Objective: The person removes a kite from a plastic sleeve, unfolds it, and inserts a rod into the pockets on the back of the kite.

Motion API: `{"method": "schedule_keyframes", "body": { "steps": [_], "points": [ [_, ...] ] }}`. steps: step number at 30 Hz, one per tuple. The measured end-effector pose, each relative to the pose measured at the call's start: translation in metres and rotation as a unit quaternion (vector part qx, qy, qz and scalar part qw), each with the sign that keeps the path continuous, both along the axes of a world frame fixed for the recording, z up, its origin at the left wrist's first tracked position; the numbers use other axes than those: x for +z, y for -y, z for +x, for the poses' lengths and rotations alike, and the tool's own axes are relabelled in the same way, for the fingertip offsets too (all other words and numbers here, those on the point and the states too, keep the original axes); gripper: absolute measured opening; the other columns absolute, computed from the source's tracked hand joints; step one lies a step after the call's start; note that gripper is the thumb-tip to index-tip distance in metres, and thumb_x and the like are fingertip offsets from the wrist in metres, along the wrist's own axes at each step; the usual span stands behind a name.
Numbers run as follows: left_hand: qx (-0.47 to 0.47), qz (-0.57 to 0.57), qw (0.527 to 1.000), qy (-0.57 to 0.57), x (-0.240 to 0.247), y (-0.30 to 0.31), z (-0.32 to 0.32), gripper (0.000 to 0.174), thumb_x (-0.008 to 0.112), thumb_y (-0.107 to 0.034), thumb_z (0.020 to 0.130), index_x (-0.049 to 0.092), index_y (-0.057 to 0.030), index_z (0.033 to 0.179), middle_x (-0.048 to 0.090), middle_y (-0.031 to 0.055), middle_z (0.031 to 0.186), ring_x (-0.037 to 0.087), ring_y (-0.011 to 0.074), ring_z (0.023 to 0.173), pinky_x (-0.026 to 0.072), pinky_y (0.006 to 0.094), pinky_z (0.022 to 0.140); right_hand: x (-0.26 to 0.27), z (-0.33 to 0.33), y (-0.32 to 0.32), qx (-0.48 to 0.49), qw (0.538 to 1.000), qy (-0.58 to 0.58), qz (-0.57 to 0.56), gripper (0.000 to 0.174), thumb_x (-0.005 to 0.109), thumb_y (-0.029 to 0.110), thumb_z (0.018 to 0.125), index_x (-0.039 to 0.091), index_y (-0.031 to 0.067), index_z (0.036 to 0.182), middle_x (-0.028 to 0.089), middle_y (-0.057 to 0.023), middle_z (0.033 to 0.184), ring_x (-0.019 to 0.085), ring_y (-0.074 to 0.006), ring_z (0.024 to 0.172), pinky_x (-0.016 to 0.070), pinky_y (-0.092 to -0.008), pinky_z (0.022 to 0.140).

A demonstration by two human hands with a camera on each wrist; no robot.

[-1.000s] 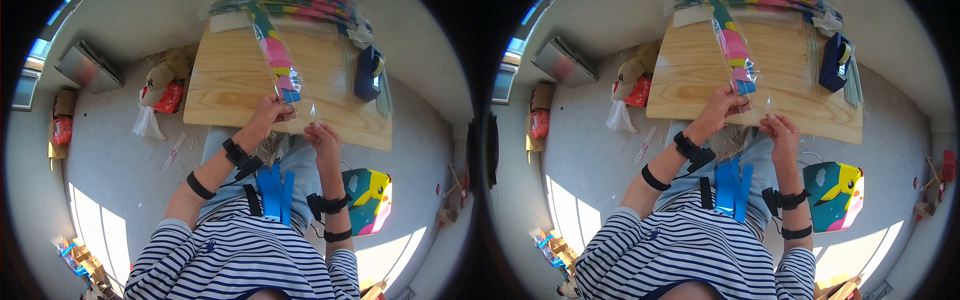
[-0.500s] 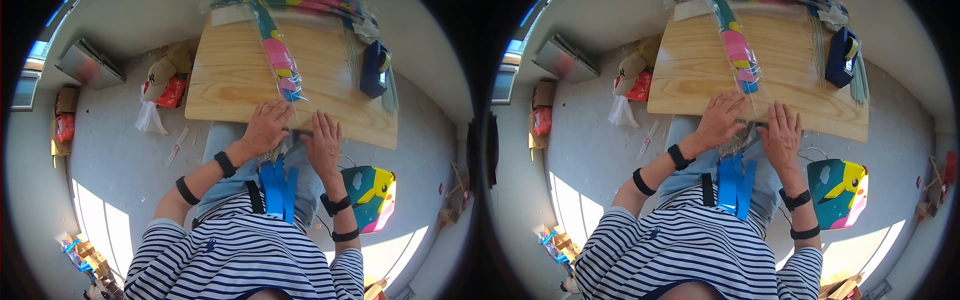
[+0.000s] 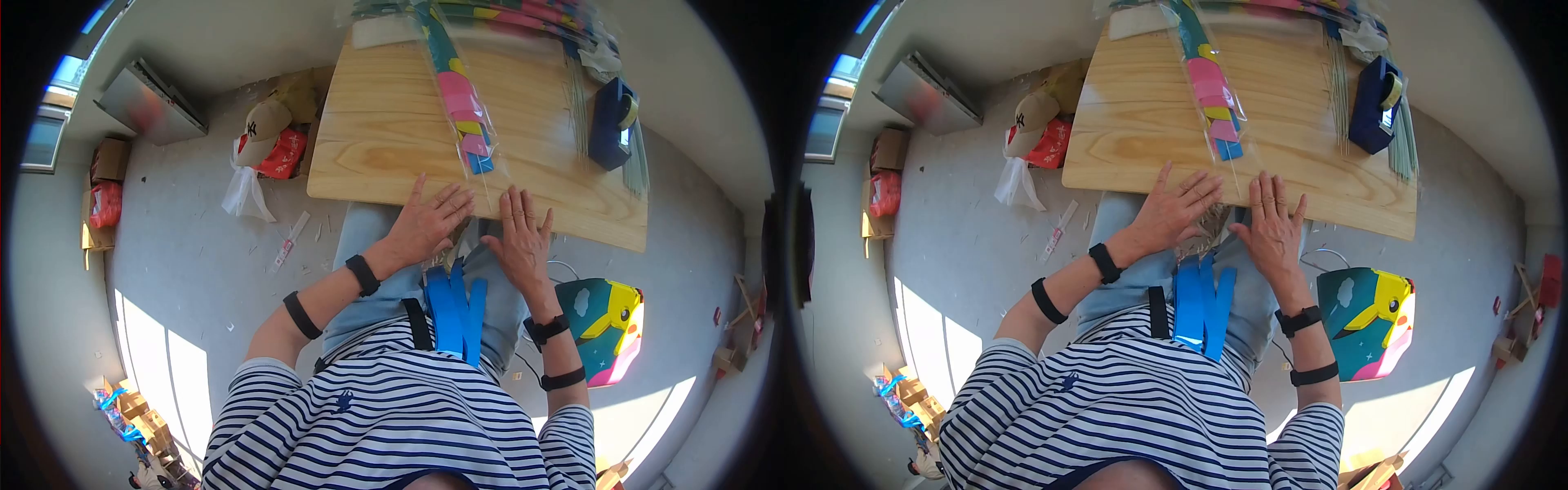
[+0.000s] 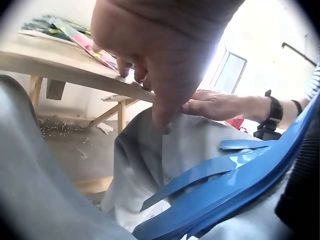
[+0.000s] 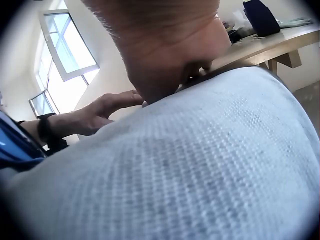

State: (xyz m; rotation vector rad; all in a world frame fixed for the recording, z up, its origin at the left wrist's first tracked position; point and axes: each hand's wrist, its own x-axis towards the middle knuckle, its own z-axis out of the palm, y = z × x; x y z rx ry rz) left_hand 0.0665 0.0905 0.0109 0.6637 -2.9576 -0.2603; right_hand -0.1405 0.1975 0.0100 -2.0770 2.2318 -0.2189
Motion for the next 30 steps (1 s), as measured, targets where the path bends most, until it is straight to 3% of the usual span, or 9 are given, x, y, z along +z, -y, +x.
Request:
{"method": "schedule_keyframes", "body": {
  "steps": [2, 7, 14, 19, 23, 25, 26, 28, 30],
  "points": [
    [0.011, 0.004, 1.0, -0.001, 0.003, -0.002, 0.007, 0.084, 0.081, -0.033, 0.07, 0.046, -0.0147, 0.145, 0.036, 0.0021, 0.156, 0.029, 0.0217, 0.147, 0.0128, 0.064, 0.117, 0.0, 0.0, 0.0, 0.0, 1.0, 0.003, -0.006, 0.082, 0.068, 0.041, 0.086, 0.034, 0.0054, 0.151, 0.027, -0.0098, 0.161, 0.019, -0.0276, 0.151, 0.0085, -0.0634, 0.117],
    [0.079, 0.099, 0.977, -0.17, 0.002, -0.001, 0.006, 0.048, 0.075, -0.023, 0.075, 0.063, -0.0047, 0.117, 0.057, 0.0126, 0.131, 0.048, 0.0322, 0.128, 0.0365, 0.0508, 0.107, -0.003, -0.013, 0.016, -0.107, 0.974, 0.15, -0.131, 0.054, 0.071, 0.023, 0.084, 0.056, -0.0004, 0.13, 0.058, -0.0195, 0.129, 0.051, -0.038, 0.121, 0.0407, -0.0481, 0.102],
    [0.144, 0.219, 0.924, -0.278, 0.008, 0.011, -0.012, 0.041, 0.074, -0.016, 0.075, 0.064, -0.0022, 0.112, 0.063, 0.0165, 0.117, 0.057, 0.0358, 0.112, 0.0472, 0.0402, 0.095, -0.013, -0.029, 0.048, -0.155, 0.971, 0.081, -0.163, 0.045, 0.079, 0.018, 0.069, 0.063, 0.0043, 0.109, 0.061, -0.0157, 0.097, 0.056, -0.0354, 0.096, 0.0459, -0.0435, 0.082],
    [0.167, 0.27, 0.913, -0.256, 0.01, 0.012, -0.015, 0.037, 0.073, -0.015, 0.077, 0.063, -0.002, 0.111, 0.064, 0.0155, 0.113, 0.062, 0.0319, 0.106, 0.0495, 0.0394, 0.092, -0.021, -0.049, 0.047, -0.215, 0.945, 0.241, -0.058, 0.031, 0.081, 0.012, 0.063, 0.061, 0.0035, 0.084, 0.058, -0.0115, 0.077, 0.057, -0.0341, 0.08, 0.0453, -0.0432, 0.073],
    [0.217, 0.38, 0.859, -0.265, 0.005, 0.02, -0.023, 0.034, 0.073, -0.019, 0.083, 0.063, -0.0026, 0.111, 0.066, 0.0133, 0.111, 0.066, 0.0245, 0.1, 0.0532, 0.0369, 0.086, 0.007, -0.047, 0.045, -0.186, 0.929, 0.299, -0.112, 0.026, 0.076, 0.006, 0.066, 0.06, 0.0033, 0.085, 0.057, -0.0118, 0.079, 0.056, -0.0339, 0.08, 0.045, -0.0422, 0.071],
    [0.258, 0.595, 0.669, -0.363, 0.007, 0.029, -0.027, 0.039, 0.076, -0.029, 0.084, 0.063, -0.0001, 0.107, 0.067, 0.0114, 0.1, 0.068, 0.0224, 0.092, 0.0562, 0.0343, 0.075, 0.051, -0.022, 0.048, -0.074, 0.951, 0.146, -0.263, 0.018, 0.068, 0.001, 0.068, 0.058, 0.0025, 0.082, 0.057, -0.0117, 0.083, 0.056, -0.0318, 0.081, 0.0446, -0.0421, 0.072],
    [0.261, 0.602, 0.665, -0.357, 0.016, 0.033, -0.028, 0.039, 0.076, -0.029, 0.084, 0.063, -0.0001, 0.107, 0.067, 0.0114, 0.1, 0.068, 0.0224, 0.092, 0.0562, 0.0343, 0.075, 0.067, -0.008, 0.047, -0.08, 0.953, 0.146, -0.255, 0.018, 0.068, 0.001, 0.068, 0.058, 0.0025, 0.082, 0.057, -0.0117, 0.083, 0.056, -0.0318, 0.081, 0.0446, -0.0421, 0.072],
    [0.266, 0.751, 0.436, -0.419, 0.041, 0.047, -0.029, 0.034, 0.072, -0.026, 0.089, 0.062, -0.0007, 0.109, 0.067, 0.0092, 0.099, 0.068, 0.0185, 0.089, 0.0575, 0.032, 0.073, 0.088, 0.021, 0.048, 0.082, 0.944, 0.011, -0.32, 0.013, 0.063, 0.003, 0.069, 0.058, 0.0019, 0.081, 0.056, -0.0114, 0.088, 0.057, -0.0303, 0.084, 0.0456, -0.0426, 0.076],
    [0.262, 0.733, 0.445, -0.444, 0.038, 0.063, -0.032, 0.031, 0.072, -0.02, 0.088, 0.062, -0.0011, 0.109, 0.068, 0.0088, 0.099, 0.068, 0.0183, 0.087, 0.0578, 0.0318, 0.074, 0.067, 0.046, 0.048, 0.153, 0.94, 0.015, -0.305, 0.016, 0.061, 0.001, 0.068, 0.059, 0.001, 0.083, 0.058, -0.0124, 0.09, 0.057, -0.0311, 0.086, 0.0464, -0.0425, 0.078]
  ]
}}
